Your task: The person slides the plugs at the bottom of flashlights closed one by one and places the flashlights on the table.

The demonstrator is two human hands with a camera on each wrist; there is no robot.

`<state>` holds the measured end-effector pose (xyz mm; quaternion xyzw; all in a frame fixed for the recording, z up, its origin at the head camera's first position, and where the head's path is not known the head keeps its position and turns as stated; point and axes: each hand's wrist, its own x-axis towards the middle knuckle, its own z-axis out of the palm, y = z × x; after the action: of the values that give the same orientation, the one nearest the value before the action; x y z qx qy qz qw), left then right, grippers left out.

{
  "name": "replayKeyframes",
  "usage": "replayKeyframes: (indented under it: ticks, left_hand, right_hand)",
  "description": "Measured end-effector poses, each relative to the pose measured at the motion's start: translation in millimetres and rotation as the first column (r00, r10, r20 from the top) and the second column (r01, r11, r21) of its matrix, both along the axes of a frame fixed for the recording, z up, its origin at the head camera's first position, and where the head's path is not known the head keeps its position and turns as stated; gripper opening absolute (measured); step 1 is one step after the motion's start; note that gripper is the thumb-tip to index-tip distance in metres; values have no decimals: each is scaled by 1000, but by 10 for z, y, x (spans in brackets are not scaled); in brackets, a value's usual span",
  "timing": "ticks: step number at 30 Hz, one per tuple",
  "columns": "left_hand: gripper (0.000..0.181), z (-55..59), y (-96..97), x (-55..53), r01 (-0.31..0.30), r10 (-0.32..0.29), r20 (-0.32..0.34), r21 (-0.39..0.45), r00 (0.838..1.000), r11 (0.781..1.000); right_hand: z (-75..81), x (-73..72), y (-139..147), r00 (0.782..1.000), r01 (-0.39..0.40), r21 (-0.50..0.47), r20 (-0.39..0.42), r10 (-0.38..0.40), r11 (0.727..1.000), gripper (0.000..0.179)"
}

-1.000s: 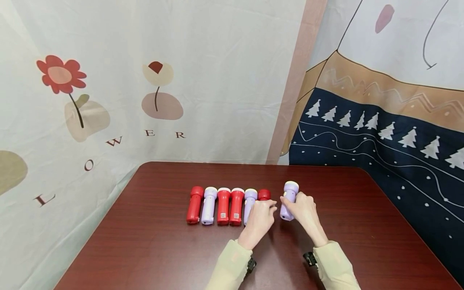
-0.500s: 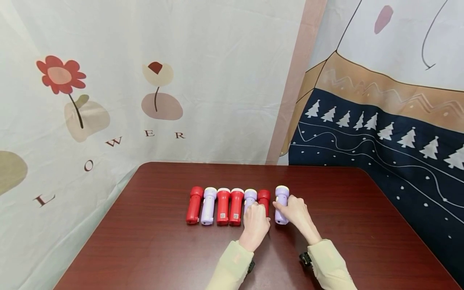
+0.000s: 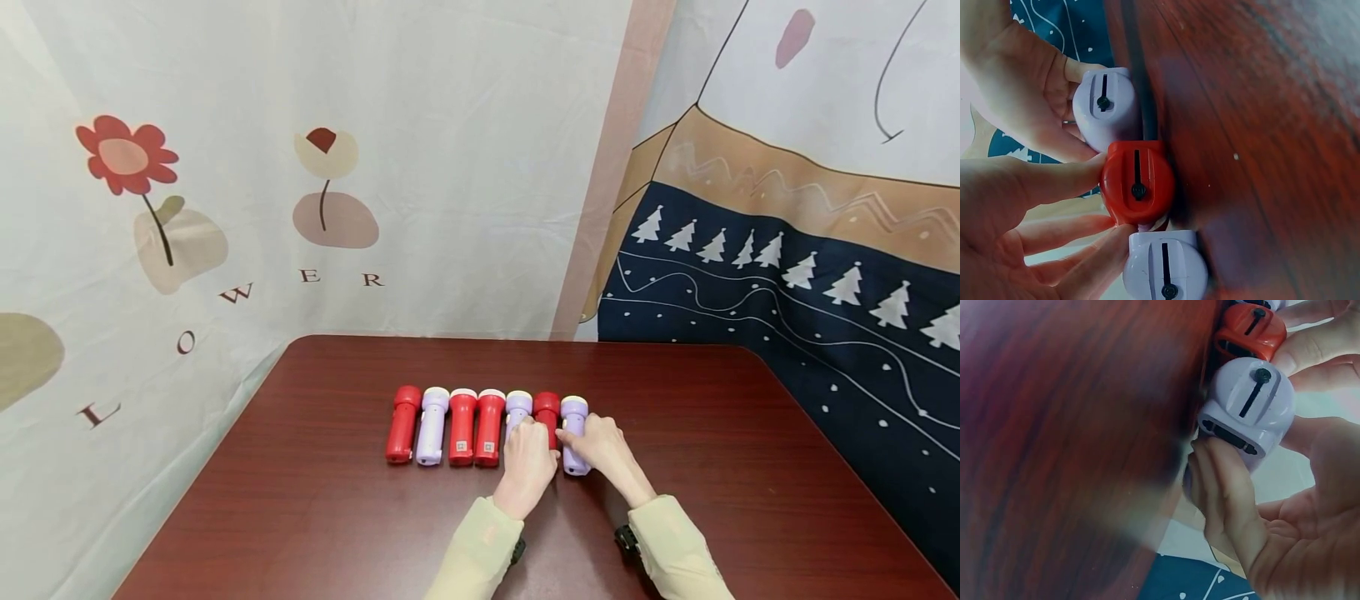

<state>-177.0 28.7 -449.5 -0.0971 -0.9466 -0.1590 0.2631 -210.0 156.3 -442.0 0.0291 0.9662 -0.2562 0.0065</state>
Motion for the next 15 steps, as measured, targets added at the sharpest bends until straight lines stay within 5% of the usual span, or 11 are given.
replayKeyframes:
  ticks: [15]
  left_hand:
    - [25, 4, -14, 8, 5, -6, 36, 42, 999, 999]
  right_hand:
    - [8, 43, -24, 999, -32, 80, 0, 32, 996, 42]
